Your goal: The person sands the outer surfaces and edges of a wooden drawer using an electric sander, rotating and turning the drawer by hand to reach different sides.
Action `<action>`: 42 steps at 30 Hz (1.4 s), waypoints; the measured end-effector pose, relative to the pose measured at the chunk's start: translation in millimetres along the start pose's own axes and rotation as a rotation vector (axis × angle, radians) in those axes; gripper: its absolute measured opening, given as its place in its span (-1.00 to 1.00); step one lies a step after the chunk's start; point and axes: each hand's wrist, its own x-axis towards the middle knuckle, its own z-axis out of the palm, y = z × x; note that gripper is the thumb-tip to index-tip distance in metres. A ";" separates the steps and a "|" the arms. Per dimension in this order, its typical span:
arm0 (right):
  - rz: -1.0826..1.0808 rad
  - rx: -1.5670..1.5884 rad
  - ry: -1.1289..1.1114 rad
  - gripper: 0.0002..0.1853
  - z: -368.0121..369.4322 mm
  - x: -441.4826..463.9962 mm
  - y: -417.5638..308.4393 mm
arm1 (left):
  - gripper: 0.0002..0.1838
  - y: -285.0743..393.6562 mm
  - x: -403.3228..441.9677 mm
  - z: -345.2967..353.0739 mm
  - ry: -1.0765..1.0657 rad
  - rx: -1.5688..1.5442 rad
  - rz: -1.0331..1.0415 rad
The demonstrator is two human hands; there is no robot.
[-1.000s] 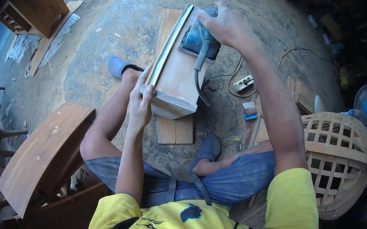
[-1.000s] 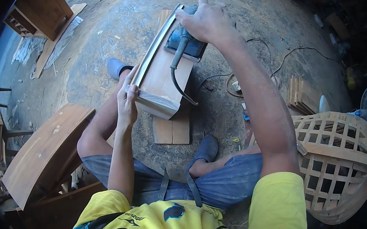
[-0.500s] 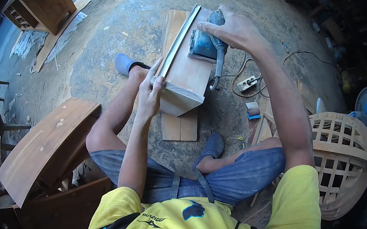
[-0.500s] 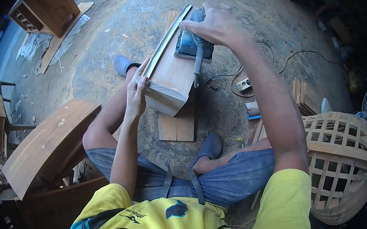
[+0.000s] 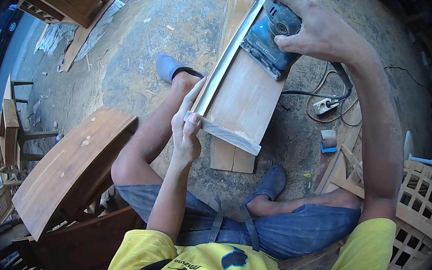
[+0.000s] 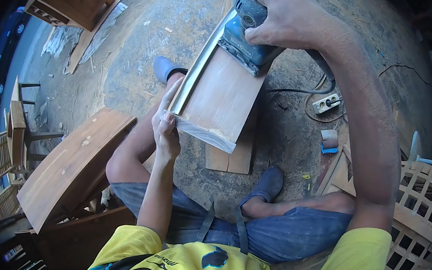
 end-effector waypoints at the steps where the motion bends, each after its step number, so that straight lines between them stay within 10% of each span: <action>1: -0.156 -0.009 0.051 -0.14 0.0 -1.3 -9.8 | 0.08 -0.4 -0.6 0.1 -0.003 -0.005 -0.025; 15: -0.189 -0.020 -0.147 -0.19 -8.9 -61.4 -105.7 | 0.02 -4.7 -0.9 1.4 0.008 -0.017 0.042; 21: -0.174 -0.059 0.067 -0.07 1.5 -50.0 -28.9 | 0.03 -3.7 0.3 -0.1 -0.021 0.043 0.103; 28: 0.382 -0.069 -0.051 -0.04 -23.3 23.7 59.4 | -0.05 -1.9 -0.1 1.9 -0.015 -0.010 0.149; 35: 0.212 -0.056 -0.189 -0.05 -22.4 -8.9 -43.2 | -0.03 -1.1 -1.4 -0.1 -0.016 -0.022 0.093; 42: 0.355 -0.053 -0.067 -0.02 -19.7 32.4 46.4 | -0.06 0.8 1.3 0.2 -0.045 0.012 0.083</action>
